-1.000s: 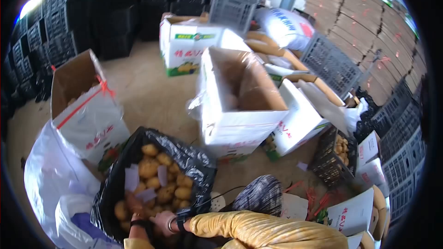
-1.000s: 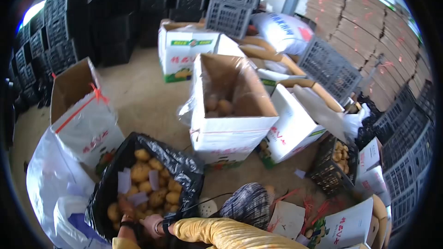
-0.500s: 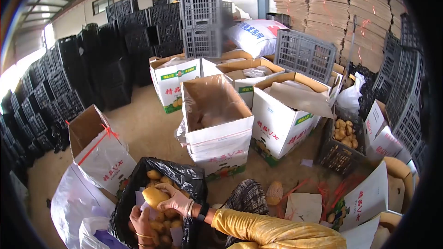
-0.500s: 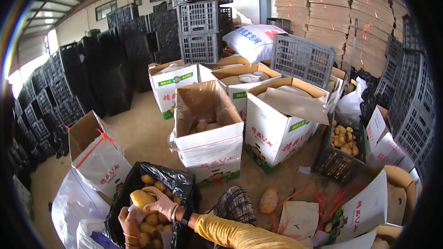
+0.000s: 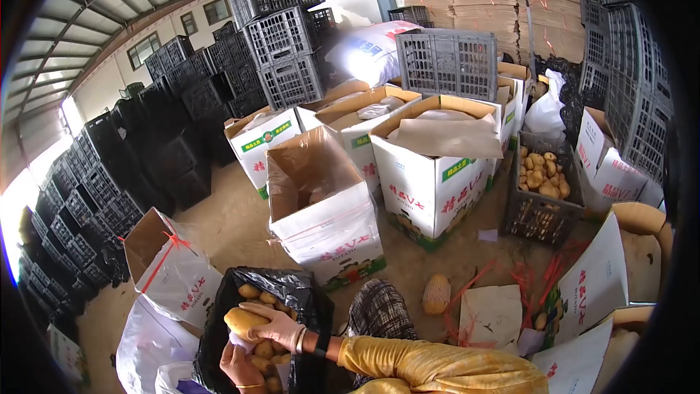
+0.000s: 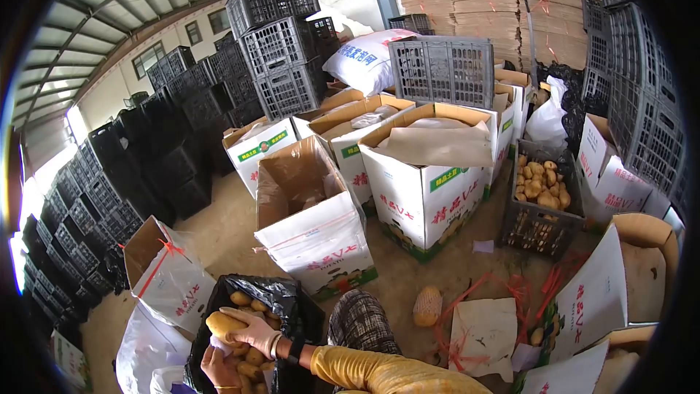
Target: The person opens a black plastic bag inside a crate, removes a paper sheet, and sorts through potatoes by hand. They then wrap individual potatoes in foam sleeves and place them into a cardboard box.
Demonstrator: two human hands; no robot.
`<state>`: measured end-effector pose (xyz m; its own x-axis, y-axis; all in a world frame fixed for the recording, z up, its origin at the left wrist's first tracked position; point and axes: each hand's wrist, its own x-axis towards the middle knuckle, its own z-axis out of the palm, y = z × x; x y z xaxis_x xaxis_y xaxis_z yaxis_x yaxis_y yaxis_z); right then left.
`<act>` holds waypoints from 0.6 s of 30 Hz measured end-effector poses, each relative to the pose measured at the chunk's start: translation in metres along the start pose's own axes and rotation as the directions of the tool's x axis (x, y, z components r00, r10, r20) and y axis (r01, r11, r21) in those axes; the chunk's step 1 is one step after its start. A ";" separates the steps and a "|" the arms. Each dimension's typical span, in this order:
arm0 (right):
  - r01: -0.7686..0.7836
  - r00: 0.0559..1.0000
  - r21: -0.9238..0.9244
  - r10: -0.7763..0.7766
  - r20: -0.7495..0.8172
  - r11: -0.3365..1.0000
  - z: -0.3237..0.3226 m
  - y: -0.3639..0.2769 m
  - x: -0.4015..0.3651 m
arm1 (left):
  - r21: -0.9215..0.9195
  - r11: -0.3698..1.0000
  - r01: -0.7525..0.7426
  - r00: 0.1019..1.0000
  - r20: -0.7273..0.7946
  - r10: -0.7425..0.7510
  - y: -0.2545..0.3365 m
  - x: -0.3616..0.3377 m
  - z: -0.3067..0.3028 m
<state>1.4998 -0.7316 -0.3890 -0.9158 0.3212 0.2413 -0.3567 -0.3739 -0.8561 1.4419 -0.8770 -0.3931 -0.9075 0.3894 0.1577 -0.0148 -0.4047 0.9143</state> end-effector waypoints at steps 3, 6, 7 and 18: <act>-0.053 0.998 0.136 0.048 0.043 0.989 -0.004 0.002 -0.002 | 0.099 0.995 0.002 0.998 -0.055 0.003 0.005 -0.001 0.000; -0.179 0.984 0.097 0.177 0.031 0.979 0.000 -0.002 -0.004 | -0.032 0.998 -0.057 0.972 -0.229 0.048 0.014 -0.003 0.014; -0.189 0.982 -0.133 0.183 -0.051 0.973 0.004 -0.001 -0.005 | -0.030 0.998 -0.053 0.971 -0.237 0.044 0.008 0.000 0.009; 0.119 0.992 -0.642 -0.066 0.106 0.757 -0.016 0.073 0.008 | 0.807 0.268 -0.526 0.836 0.434 0.336 0.001 -0.005 -0.026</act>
<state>1.4694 -0.7424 -0.4565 -0.9045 0.2511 0.3448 -0.2607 0.3143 -0.9128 1.4353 -0.9010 -0.4028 -0.5814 0.5488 0.6007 0.8125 0.3541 0.4630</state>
